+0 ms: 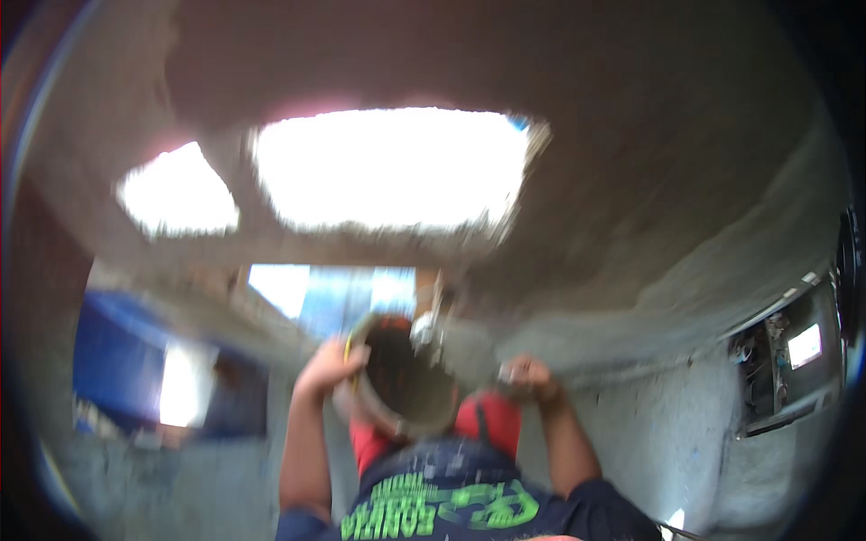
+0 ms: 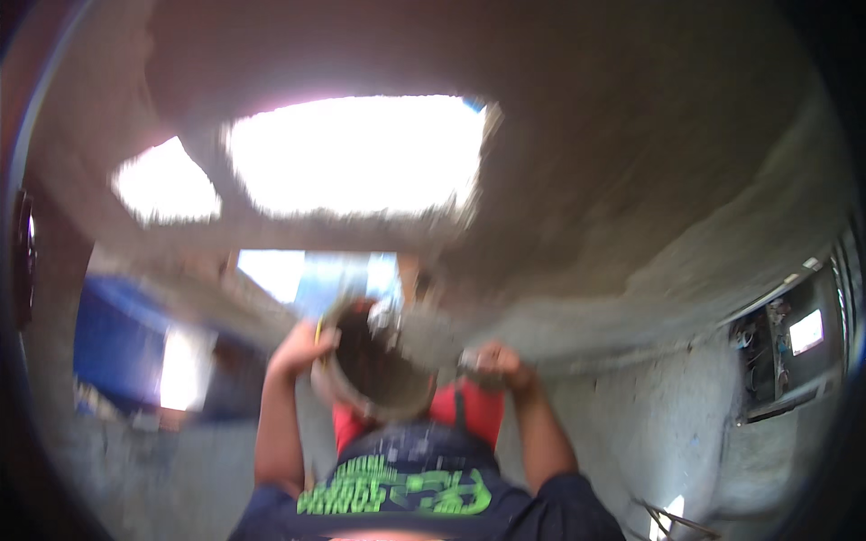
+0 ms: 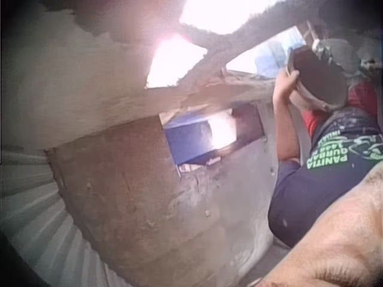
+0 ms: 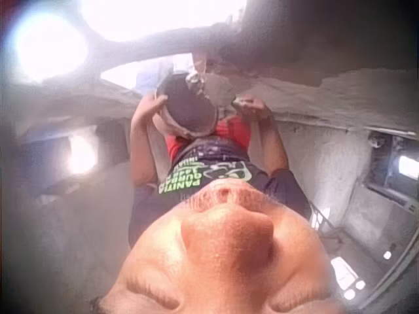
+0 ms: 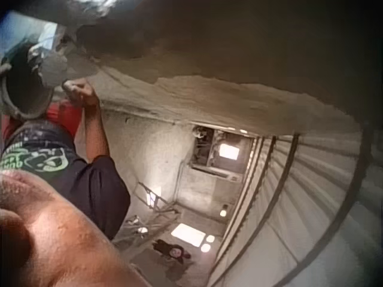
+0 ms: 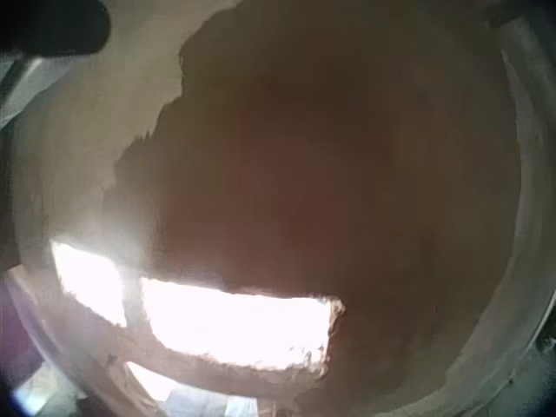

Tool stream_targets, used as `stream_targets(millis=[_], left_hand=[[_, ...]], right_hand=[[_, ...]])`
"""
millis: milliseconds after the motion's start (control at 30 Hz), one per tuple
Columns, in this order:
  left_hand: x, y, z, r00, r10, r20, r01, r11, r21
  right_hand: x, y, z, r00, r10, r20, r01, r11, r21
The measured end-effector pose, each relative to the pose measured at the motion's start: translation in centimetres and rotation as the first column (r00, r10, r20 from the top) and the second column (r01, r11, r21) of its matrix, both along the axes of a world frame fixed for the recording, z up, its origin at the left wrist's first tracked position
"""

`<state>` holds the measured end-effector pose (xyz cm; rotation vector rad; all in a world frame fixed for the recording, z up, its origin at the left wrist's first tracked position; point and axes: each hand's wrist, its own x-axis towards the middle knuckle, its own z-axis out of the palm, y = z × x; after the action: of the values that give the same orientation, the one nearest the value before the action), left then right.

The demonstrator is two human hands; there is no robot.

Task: The person repeatedly scoops plaster from a bucket using a trowel and spreads it onto a concrete wall, smoothing the surface with the trowel.

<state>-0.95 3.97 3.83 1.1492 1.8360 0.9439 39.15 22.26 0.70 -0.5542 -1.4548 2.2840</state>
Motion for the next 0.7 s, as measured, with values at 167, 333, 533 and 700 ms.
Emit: stream_targets(millis=[167,333,533,700], left_hand=[[-0.6,-1.3,-3.6,0.982,0.035,0.184,-0.022,0.997,-0.075],[0.1,-0.3,-1.6,0.935,-0.002,0.355,0.017,0.999,-0.041],[-1.5,0.5,-3.5,0.95,0.031,0.311,-0.017,0.999,-0.048],[-1.1,-0.8,-1.4,0.926,0.095,0.365,-0.079,0.995,-0.059]], right_hand=[[1.3,3.5,13.8,0.958,0.044,-0.285,-0.029,0.998,0.055],[0.5,3.1,37.7,0.826,0.172,-0.537,0.044,0.93,0.365],[-6.9,3.6,61.0,0.711,-0.13,-0.691,0.658,0.468,0.59],[-14.5,3.8,72.7,0.582,-0.119,-0.804,0.804,-0.061,0.591]])
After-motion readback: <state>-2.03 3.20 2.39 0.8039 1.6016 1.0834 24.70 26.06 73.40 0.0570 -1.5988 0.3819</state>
